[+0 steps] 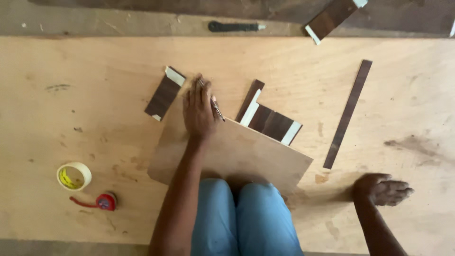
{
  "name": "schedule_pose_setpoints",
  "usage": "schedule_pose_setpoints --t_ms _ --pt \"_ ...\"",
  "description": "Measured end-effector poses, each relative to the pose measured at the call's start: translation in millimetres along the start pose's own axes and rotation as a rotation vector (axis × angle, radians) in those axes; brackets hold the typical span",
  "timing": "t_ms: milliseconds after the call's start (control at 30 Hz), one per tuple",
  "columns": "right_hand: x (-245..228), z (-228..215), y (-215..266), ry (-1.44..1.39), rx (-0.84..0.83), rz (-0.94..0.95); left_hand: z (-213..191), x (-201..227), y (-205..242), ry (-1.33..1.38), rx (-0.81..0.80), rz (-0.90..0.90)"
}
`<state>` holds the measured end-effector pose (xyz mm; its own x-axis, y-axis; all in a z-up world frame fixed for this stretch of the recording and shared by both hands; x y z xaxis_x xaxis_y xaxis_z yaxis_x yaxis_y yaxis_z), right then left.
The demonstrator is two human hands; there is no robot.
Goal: The person measures and marks a dark wood veneer strip using a tape measure and a pen. They then use a larger plywood board as a straightedge to draw a line on the veneer. The person also measures and marks a larger plywood board, using the veneer strip as a reference for alignment.
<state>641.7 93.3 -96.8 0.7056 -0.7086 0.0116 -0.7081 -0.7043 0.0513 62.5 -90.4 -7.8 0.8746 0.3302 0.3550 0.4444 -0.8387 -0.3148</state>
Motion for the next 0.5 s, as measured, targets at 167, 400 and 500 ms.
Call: schedule_pose_setpoints --t_ms 167,400,500 --pt "-5 -8 11 -0.017 0.090 -0.028 -2 4 0 -0.017 -0.025 -0.034" --pt "-172 -78 163 -0.603 0.204 -0.853 3 -4 -3 0.023 -0.078 -0.063" --pt "-297 -69 280 -0.741 -0.273 -1.240 1 -4 0 0.017 -0.095 -0.070"
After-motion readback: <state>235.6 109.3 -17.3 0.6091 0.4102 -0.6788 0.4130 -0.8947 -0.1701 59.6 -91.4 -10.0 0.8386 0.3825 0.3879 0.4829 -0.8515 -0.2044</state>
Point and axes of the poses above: each hand's wrist, its own y-axis away from the middle knuckle, its own z-axis out of the palm, x = y × z, the point moved 3 cm from there along -y, towards the middle knuckle, and after that the axes turned 12 degrees about z, right-handed, at the moved point
